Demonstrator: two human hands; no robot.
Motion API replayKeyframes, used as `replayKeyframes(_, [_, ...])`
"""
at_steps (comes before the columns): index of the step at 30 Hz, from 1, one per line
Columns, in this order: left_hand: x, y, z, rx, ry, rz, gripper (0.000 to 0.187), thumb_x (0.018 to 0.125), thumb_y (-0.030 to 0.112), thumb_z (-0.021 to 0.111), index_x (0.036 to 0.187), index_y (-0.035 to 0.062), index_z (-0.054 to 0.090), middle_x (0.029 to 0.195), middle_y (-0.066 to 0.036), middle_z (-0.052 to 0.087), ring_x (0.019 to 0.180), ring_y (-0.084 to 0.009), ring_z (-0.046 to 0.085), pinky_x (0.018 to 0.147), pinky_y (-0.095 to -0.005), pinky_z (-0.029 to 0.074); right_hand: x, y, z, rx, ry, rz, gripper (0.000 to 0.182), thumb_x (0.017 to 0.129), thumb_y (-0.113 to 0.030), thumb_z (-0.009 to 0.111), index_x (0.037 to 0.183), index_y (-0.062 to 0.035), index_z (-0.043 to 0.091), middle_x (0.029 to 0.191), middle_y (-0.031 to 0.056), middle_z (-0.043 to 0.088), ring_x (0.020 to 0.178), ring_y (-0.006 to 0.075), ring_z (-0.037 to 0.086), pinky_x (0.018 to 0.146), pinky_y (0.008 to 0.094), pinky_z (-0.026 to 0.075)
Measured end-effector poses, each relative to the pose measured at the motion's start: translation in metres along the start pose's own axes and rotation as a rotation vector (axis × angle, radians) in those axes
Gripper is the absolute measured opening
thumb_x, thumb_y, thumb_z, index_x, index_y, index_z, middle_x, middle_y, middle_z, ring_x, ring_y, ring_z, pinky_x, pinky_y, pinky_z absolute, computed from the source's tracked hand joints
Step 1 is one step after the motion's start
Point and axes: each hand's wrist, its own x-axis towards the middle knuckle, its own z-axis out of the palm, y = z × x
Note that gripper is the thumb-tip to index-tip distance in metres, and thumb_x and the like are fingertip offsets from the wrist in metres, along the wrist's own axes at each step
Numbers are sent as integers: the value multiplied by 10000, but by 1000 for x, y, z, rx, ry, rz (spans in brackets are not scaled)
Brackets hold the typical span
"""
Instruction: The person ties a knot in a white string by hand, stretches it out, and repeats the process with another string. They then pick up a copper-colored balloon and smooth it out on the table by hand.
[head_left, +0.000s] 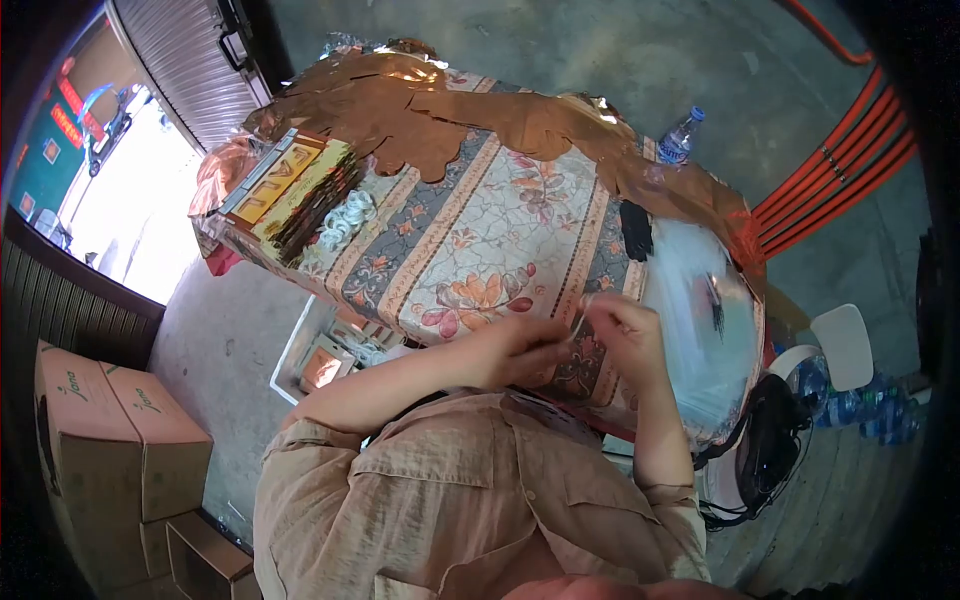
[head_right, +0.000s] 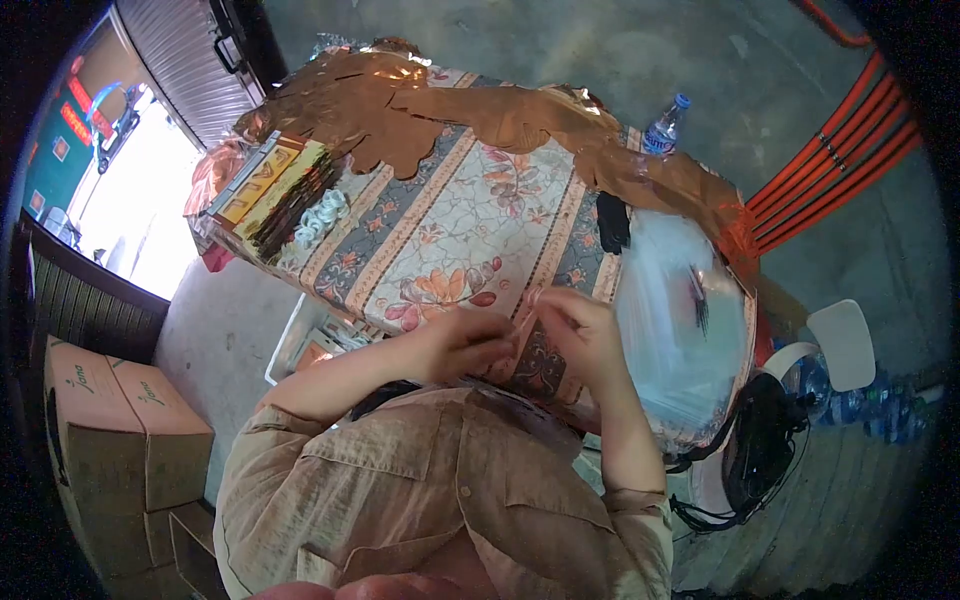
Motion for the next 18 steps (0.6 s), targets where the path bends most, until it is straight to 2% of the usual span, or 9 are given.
replayKeyframes(2, [0,16,-13,-11,94,-116,145,901,140,485,926,12,547,759,-82,558,708,-174,556,753,-299,413,-1,-3,-4,-271,-50,-154,195,790,62,512,921,-8,638,780,94,626,495,108,527,456,230,409])
replayKeyframes(4, [4,-10,-3,39,121,17,163,900,173,492,874,17,529,709,-90,532,666,-171,532,671,-302,407,-9,-40,-4,217,-452,237,177,801,56,514,919,-3,631,803,80,625,557,117,550,477,232,428])
replayKeyframes(5, [5,-20,1,91,142,153,200,898,207,498,822,22,511,659,-98,505,623,-169,508,589,-305,400,-8,-39,-2,219,-455,237,177,801,56,514,919,-3,631,803,80,625,557,117,550,477,232,428])
replayKeyframes(7, [1,-5,6,48,32,27,160,899,162,491,867,10,526,712,-85,537,680,-162,534,613,-292,422,-7,-32,0,201,-25,136,145,785,40,545,893,0,633,815,85,625,596,122,570,505,229,449])
replayKeyframes(10, [4,0,0,-39,-73,-51,140,901,125,477,897,-2,537,758,-85,563,739,-183,562,657,-298,437,-4,-4,-6,-270,-77,-80,155,771,47,553,898,9,634,827,93,631,638,119,585,524,235,468])
replayKeyframes(12, [4,-1,-6,20,63,29,149,905,133,473,882,-3,529,749,-100,540,717,-195,557,641,-313,427,-15,-13,-10,-257,-312,135,170,766,40,560,914,5,636,832,97,632,658,109,589,523,239,469])
replayKeyframes(14, [2,-2,-4,52,132,63,154,907,137,471,874,-4,525,745,-108,529,706,-200,555,633,-320,421,-17,-38,-4,348,-322,141,148,805,47,530,920,12,616,773,79,615,664,120,586,566,259,475])
replayKeyframes(15, [1,-3,2,19,47,9,150,905,134,472,889,-4,528,750,-110,528,715,-202,555,638,-318,421,-14,-31,-3,350,-319,141,148,805,47,530,920,12,616,773,79,615,664,120,586,566,259,475])
replayKeyframes(18, [2,7,0,-67,-52,-77,150,902,131,473,917,-6,532,752,-116,532,724,-202,557,647,-315,420,-6,-14,-6,-142,48,-28,148,807,53,523,918,18,614,753,72,613,670,117,588,550,251,470])
